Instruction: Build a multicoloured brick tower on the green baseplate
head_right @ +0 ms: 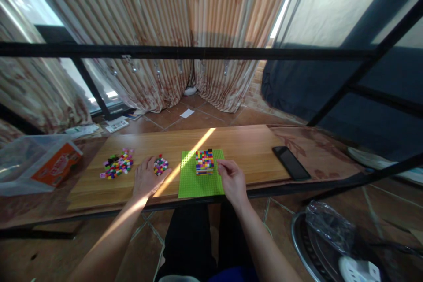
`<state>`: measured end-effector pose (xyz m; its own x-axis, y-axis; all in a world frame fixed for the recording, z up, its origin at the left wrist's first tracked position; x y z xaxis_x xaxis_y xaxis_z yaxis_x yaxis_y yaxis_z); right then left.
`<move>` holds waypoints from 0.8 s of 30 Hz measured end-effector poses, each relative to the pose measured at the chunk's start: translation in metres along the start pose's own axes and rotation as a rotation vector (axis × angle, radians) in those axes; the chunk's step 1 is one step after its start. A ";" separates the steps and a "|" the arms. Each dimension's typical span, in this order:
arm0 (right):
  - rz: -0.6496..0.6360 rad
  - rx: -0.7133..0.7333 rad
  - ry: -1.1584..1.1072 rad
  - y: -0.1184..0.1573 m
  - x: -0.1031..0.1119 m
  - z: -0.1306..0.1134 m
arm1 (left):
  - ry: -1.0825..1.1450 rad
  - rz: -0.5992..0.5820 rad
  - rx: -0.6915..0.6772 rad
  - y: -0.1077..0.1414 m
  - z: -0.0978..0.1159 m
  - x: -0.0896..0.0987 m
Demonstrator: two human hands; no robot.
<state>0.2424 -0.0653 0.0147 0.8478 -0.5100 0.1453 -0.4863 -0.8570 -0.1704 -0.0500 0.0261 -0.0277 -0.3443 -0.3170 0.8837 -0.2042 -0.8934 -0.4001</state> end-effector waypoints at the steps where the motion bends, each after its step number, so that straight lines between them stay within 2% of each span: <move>1: 0.014 -0.012 -0.004 -0.004 0.003 0.004 | 0.000 -0.005 0.006 0.000 -0.001 0.000; 6: 0.053 -0.037 -0.032 -0.023 -0.005 0.010 | -0.002 -0.021 0.020 -0.001 -0.002 -0.001; 10: 0.015 0.037 0.146 -0.037 -0.016 -0.005 | 0.006 -0.017 0.025 -0.001 -0.001 0.000; 14: -0.102 0.248 0.384 -0.056 -0.025 -0.026 | 0.016 -0.004 0.025 -0.001 0.000 0.001; 18: -0.255 0.429 0.575 -0.072 -0.035 -0.036 | 0.018 0.005 0.025 -0.001 0.000 0.001; 22: -0.407 0.517 0.670 -0.079 -0.043 -0.035 | 0.020 0.032 0.009 0.000 0.000 0.000; 24: -0.440 0.519 0.697 -0.080 -0.045 -0.032 | 0.020 0.043 0.004 0.000 0.000 -0.001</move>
<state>0.2368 0.0239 0.0532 0.5353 -0.2243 0.8143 0.1389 -0.9276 -0.3468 -0.0499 0.0264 -0.0282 -0.3708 -0.3485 0.8609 -0.1854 -0.8805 -0.4363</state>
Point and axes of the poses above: each hand's wrist, its own y-axis away from the middle knuckle, its own x-axis out of the back of the hand, z = x × y, the point moved 4 cm from there along -y, towards the middle knuckle, and after that the axes turned 8 degrees about -x, right-handed, at the moved point
